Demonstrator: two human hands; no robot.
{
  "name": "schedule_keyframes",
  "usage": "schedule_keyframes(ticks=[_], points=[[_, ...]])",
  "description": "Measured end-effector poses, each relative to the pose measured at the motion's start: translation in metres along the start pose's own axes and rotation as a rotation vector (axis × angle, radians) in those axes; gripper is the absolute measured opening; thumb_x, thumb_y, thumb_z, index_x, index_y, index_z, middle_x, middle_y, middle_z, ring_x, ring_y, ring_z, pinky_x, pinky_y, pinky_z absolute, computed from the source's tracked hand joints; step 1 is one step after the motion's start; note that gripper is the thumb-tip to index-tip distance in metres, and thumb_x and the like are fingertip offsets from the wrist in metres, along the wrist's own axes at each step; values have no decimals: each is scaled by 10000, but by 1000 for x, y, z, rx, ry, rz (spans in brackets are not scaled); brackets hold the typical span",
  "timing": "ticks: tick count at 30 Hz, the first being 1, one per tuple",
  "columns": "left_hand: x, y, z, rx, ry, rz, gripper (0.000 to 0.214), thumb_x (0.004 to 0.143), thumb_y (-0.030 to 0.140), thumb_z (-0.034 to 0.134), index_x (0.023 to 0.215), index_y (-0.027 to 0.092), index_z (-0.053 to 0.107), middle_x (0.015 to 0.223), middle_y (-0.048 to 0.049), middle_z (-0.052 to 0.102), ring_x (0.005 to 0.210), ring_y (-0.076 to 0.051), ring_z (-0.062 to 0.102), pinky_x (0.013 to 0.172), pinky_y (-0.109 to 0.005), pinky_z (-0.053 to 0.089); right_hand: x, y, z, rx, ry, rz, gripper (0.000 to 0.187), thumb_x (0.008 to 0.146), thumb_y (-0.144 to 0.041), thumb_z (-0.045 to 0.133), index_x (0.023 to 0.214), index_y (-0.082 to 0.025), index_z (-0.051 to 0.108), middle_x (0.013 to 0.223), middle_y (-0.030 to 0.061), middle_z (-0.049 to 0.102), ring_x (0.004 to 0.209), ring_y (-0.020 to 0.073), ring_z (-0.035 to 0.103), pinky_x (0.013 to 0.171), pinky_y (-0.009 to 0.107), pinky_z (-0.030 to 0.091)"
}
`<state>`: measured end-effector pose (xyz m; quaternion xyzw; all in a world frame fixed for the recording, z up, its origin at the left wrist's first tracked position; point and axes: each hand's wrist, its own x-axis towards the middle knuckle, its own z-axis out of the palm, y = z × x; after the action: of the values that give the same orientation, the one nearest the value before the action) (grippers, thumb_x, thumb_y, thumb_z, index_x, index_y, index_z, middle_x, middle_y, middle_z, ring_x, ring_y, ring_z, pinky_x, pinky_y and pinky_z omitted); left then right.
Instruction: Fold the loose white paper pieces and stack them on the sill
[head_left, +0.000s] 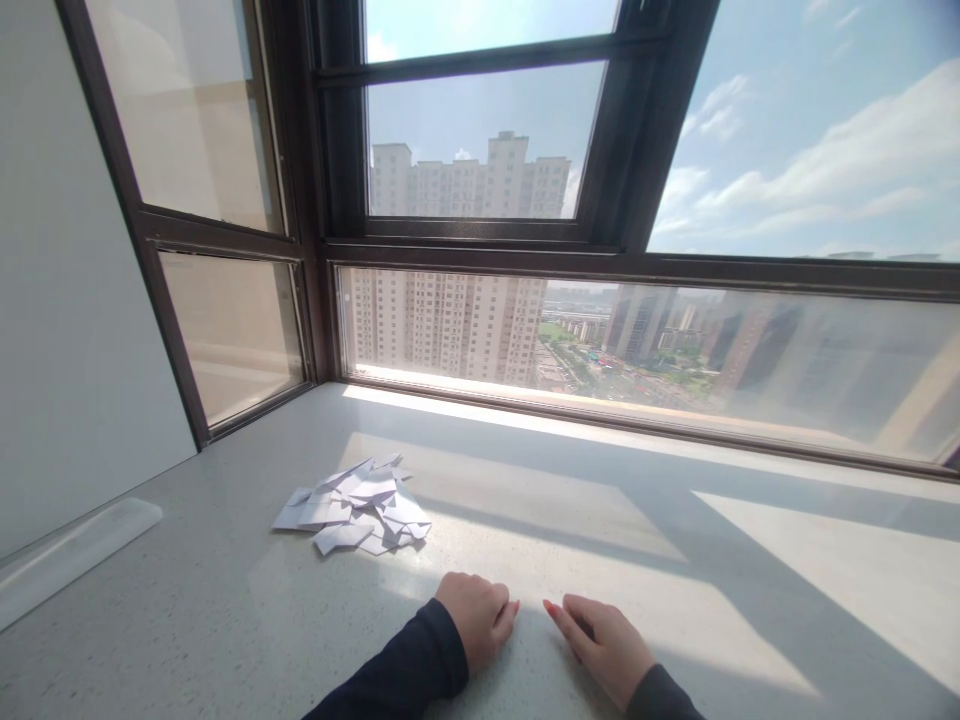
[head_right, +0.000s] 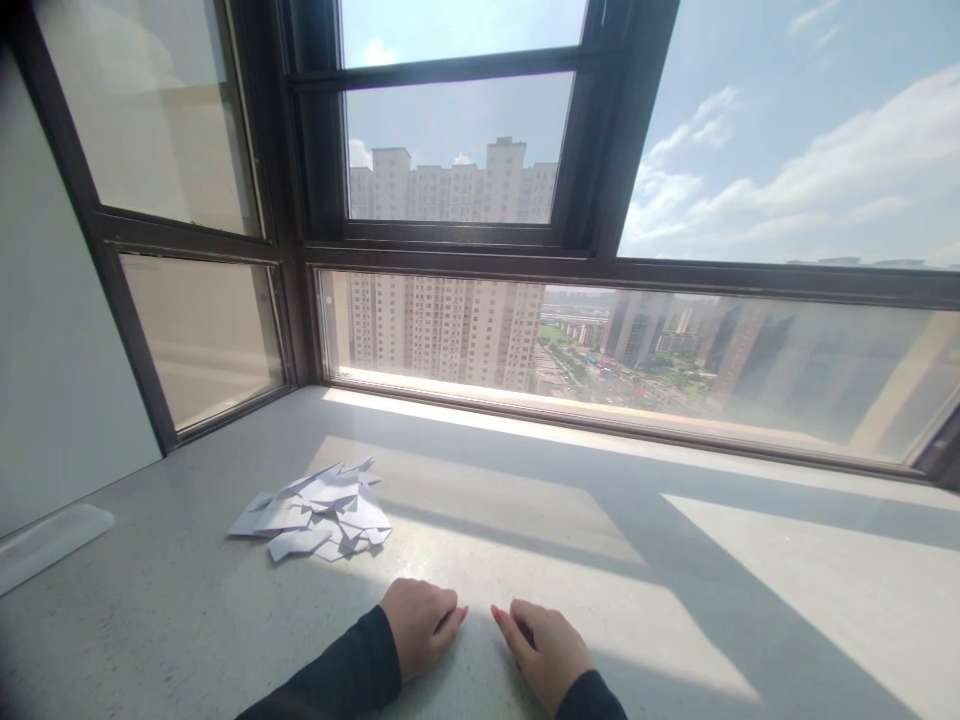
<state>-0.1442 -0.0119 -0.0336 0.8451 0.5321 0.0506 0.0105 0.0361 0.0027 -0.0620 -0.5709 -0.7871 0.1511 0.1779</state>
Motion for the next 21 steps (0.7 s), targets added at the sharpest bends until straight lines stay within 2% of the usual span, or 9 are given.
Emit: schedule_keyframes(ticks=[6,16,19,21], points=[[0,0,-1,-29,-10,0,453,833,381,163,753,171,557,686,-88,646,630,-226,608,538,-318,430,0,3,3,-22,-7,-12,416,775,-492,236,483,-196,232,438,-31,346,456,120,357,478,244,234],[-1,-1,2,-21,3,4,423,826,395,202,739,175,553,676,-79,643,618,-218,603,530,-301,419,-1,1,3,-46,8,-35,406,776,-476,240,482,-197,265,447,-19,405,462,121,372,469,243,233],[2,0,3,-10,33,10,429,828,403,207,709,180,553,643,-64,639,588,-205,600,498,-270,398,-1,0,2,-41,-9,-38,410,779,-477,226,483,-195,257,449,-20,397,463,117,361,476,243,240],[4,-4,-1,-13,99,-17,433,836,396,194,712,184,550,597,-46,625,549,-187,588,475,-250,377,-1,-1,0,-38,-28,-26,415,781,-485,211,486,-196,249,452,-20,391,466,119,363,484,245,243]])
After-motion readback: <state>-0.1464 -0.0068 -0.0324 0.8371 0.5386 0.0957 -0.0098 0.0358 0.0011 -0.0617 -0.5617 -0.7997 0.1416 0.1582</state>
